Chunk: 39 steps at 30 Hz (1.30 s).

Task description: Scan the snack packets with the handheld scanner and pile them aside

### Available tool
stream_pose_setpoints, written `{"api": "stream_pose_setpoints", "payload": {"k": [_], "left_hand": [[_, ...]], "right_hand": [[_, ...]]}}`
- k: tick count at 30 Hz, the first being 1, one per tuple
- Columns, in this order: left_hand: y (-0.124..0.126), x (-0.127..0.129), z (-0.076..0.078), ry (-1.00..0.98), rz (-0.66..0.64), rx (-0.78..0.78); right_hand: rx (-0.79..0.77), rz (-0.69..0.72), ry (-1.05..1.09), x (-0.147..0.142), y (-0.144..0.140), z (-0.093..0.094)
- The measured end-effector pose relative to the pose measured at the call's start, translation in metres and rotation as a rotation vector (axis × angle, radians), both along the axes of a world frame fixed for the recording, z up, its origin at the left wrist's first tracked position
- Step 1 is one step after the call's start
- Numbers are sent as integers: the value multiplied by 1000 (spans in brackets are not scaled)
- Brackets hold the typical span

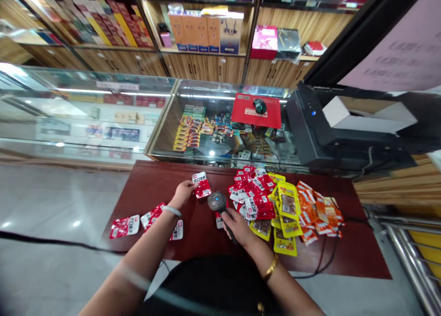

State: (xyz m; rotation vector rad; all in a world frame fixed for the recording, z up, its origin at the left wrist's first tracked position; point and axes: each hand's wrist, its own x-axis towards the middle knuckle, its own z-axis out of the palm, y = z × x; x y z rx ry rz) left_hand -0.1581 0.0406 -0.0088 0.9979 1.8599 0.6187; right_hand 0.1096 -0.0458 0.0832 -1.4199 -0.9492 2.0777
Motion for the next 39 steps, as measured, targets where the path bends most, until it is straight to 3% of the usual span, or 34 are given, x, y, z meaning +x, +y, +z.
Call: {"api": "stream_pose_setpoints", "payload": {"k": [5, 11, 16, 19, 21, 23, 26, 31, 35, 39], "left_hand": [[-10, 36, 7, -84, -10, 119], [-8, 49, 13, -54, -47, 82], [-12, 89, 12, -218, -60, 60], [-14, 115, 16, -375, -177, 14], [-17, 120, 18, -372, -264, 9], [-24, 111, 19, -285, -293, 33], [-44, 78, 20, -114, -262, 83], [-92, 5, 36, 374, -79, 93], [-122, -42, 56, 833, 29, -76], [-135, -74, 61, 925, 44, -320]], "right_hand": [[22, -9, 17, 5, -4, 6], [7, -50, 50, 16, -12, 10], [-4, -56, 23, 30, -23, 8], [9, -37, -2, 36, -28, 5], [8, -30, -6, 38, -29, 3], [-4, -26, -6, 38, -31, 0], [-10, -17, -6, 35, -31, -5], [-26, 60, -12, 22, -30, -10], [-20, 170, 12, 8, -29, -11], [-8, 229, 25, -4, -30, -13]]}}
